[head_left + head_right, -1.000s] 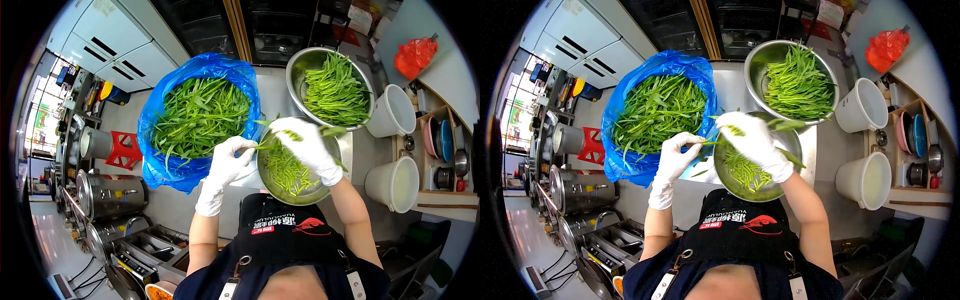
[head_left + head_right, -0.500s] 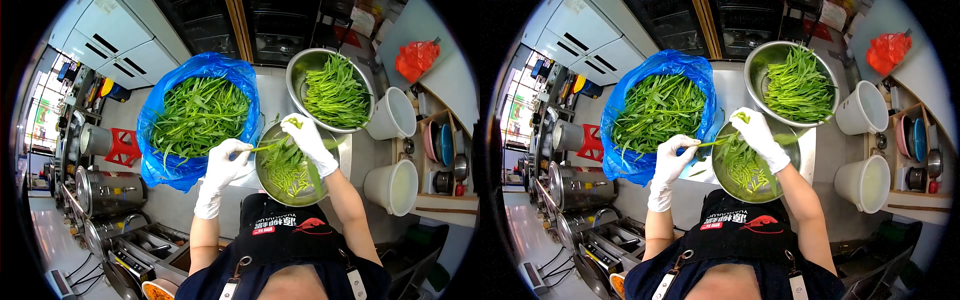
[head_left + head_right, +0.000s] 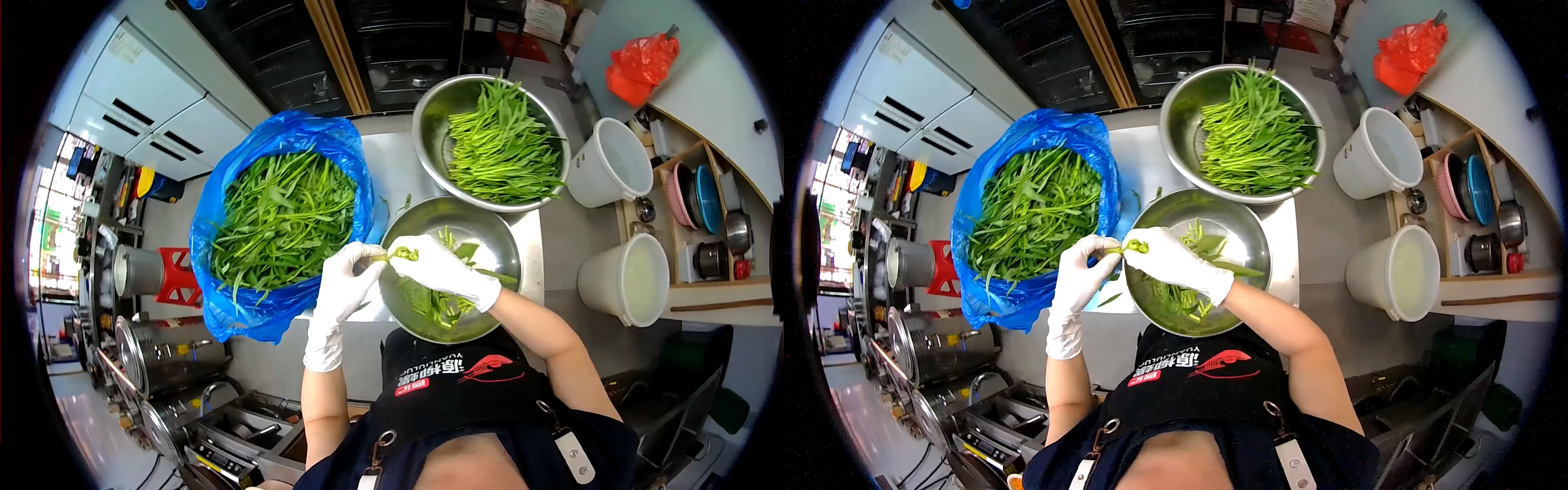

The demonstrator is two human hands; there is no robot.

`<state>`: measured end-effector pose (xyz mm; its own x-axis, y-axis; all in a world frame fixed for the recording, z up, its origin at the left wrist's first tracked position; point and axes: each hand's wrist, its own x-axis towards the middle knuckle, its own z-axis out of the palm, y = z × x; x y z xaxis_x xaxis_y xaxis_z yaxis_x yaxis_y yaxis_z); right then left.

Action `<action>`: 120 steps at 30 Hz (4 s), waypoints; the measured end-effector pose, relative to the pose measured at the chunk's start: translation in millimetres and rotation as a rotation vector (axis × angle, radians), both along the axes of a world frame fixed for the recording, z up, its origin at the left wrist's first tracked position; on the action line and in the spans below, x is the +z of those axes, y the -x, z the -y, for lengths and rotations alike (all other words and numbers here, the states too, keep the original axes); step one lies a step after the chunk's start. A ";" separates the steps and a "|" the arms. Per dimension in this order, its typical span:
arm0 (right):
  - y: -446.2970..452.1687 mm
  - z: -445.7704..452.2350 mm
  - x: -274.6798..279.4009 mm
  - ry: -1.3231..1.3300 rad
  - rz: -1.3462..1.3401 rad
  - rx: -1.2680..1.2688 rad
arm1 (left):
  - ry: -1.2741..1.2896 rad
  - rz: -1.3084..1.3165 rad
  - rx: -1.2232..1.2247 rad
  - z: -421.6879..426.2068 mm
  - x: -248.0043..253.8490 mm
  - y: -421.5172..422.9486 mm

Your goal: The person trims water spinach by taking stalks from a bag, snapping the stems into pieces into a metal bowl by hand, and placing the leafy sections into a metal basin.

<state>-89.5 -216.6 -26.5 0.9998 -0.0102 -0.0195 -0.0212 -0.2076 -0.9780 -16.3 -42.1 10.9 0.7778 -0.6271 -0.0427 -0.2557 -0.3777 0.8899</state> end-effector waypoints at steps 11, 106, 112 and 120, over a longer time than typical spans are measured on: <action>12.1 28.9 -4.3 -0.941 -0.239 -0.268 | 0.415 0.527 0.183 78.2 -17.8 38.4; -66.4 -58.3 23.4 0.556 0.852 0.134 | 0.389 -0.686 0.316 -87.6 -3.0 -12.3; -64.7 -56.4 14.4 0.616 0.815 0.151 | 0.386 -0.664 0.345 -80.6 -12.1 -11.0; -51.8 -61.3 1.6 0.744 0.767 0.056 | 0.462 -0.633 0.463 -64.8 -34.5 -2.7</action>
